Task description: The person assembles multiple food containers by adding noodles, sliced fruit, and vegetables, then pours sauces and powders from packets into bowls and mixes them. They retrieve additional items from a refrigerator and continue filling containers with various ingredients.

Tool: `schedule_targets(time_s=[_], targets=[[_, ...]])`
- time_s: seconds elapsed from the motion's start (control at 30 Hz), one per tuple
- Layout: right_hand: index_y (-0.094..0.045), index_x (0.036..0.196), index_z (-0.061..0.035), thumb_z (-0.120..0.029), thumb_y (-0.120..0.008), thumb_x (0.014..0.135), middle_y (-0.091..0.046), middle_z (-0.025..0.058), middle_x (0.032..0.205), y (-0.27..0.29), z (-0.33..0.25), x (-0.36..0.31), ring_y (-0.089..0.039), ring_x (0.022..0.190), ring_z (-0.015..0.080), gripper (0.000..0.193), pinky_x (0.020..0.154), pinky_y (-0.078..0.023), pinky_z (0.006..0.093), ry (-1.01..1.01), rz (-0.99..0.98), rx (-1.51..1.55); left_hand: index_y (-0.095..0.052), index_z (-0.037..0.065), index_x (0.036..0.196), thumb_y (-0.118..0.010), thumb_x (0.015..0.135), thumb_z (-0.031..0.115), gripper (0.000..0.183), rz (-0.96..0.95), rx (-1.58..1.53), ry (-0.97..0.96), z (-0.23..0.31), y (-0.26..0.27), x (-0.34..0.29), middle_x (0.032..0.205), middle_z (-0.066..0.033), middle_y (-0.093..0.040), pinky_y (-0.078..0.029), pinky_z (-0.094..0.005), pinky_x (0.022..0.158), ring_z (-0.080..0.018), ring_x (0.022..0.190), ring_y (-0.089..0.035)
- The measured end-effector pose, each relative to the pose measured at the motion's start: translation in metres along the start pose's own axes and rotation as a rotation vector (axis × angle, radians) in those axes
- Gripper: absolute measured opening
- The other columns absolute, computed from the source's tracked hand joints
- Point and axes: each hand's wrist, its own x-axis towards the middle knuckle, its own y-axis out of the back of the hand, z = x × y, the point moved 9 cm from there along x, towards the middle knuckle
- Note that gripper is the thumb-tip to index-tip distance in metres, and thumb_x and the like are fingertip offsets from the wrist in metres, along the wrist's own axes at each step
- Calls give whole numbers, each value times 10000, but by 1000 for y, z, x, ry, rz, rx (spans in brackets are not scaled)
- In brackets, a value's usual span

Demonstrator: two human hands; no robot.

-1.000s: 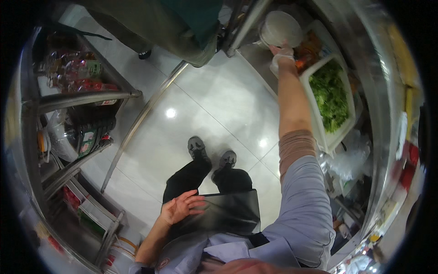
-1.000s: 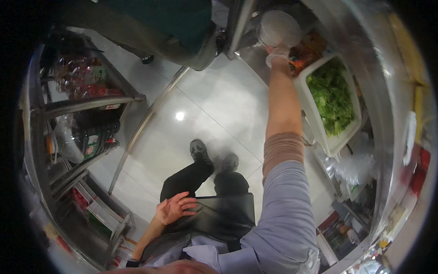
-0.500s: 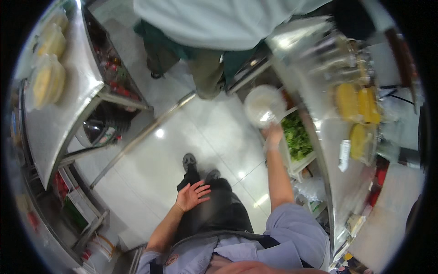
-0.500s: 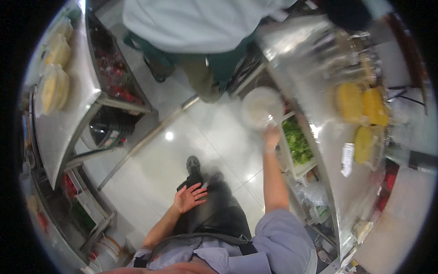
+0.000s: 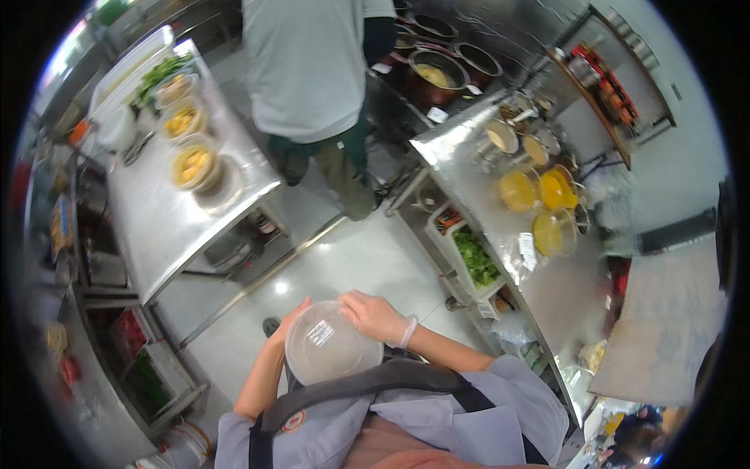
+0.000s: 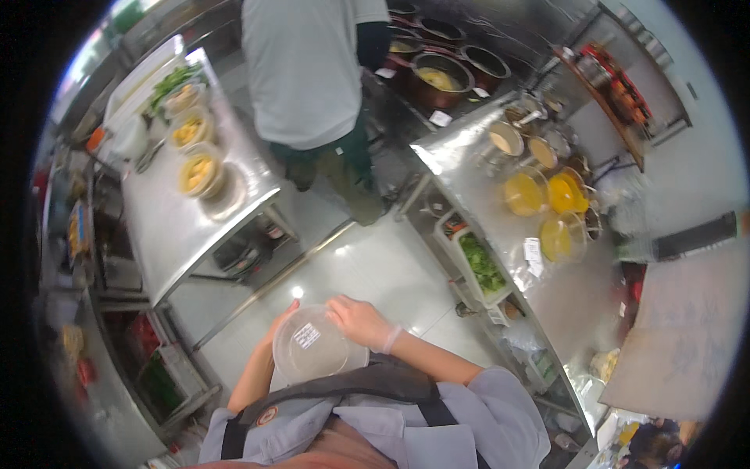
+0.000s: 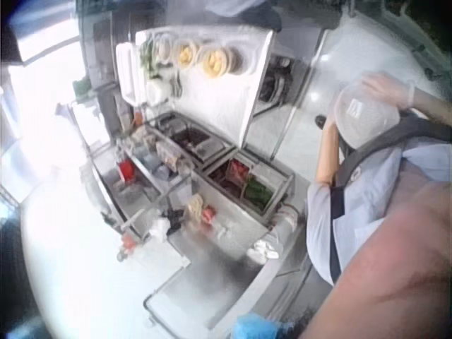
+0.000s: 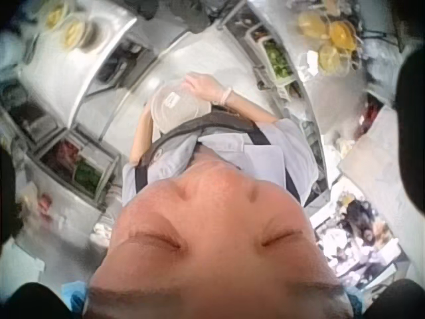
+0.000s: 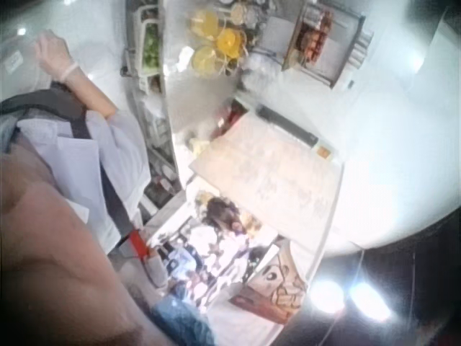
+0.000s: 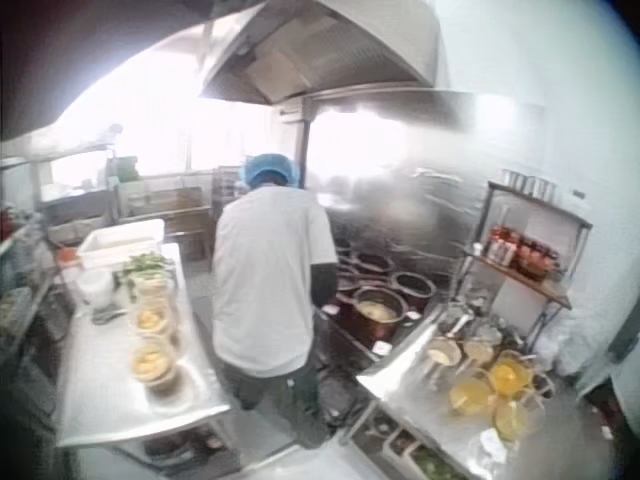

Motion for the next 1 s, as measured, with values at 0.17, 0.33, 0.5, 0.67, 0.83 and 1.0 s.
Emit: schedule_targets(time_s=[0.17, 0.33, 0.5, 0.67, 0.83, 1.0], targets=[[-635, 845, -33, -162, -589, 843, -575, 102, 859, -69, -113, 95, -583, 816, 269, 137, 700, -469, 359, 159, 15, 31, -614, 34, 1063, -411, 936, 537, 557, -321, -257, -2, 50, 71, -41, 966, -91, -667, -513, -353, 784, -201, 840, -637], [-665, 919, -31, -112, -617, 821, -554, 79, 862, -182, -234, 208, -563, 807, 226, 135, 727, -460, 311, 249, -222, 212, -511, 70, 1254, -347, 958, 528, 569, -490, -191, -311, 152, 187, -118, 1146, -59, -593, -470, -312, 884, -155, 1018, -576], [-681, 975, -48, -62, -631, 789, -558, 56, 910, -242, -335, 281, -553, 825, 200, 193, 748, -455, 302, 313, -266, 321, -487, 63, 1285, -316, 954, 553, 616, -427, -166, -355, 220, 283, -192, 1169, -70, -582, -459, -317, 914, -169, 1054, -563], [-607, 821, -36, -127, -661, 822, -532, -52, 739, -279, -325, 320, -476, 705, 37, 106, 655, -399, 191, -145, -355, 616, -525, 45, 1241, -416, 930, 548, 601, -306, -95, -83, 238, 349, -204, 1165, -100, -586, -470, -324, 898, -170, 1051, -565], [-611, 814, -41, -144, -651, 833, -548, -48, 735, -298, -327, 346, -458, 659, 32, 112, 609, -372, 184, -262, -380, 687, -641, 60, 1064, -574, 890, 361, 354, 129, 714, -595, 301, 437, -239, 1094, -113, -619, -504, -325, 845, -178, 978, -604], [-641, 798, -28, -179, -651, 836, -533, -55, 653, -306, -353, 403, -444, 602, 29, 156, 556, -359, 193, -193, -242, 662, -613, 17, 1099, -557, 856, 241, 335, -224, 209, -279, 323, 485, -234, 1089, -118, -614, -490, -321, 870, -196, 954, -608]])
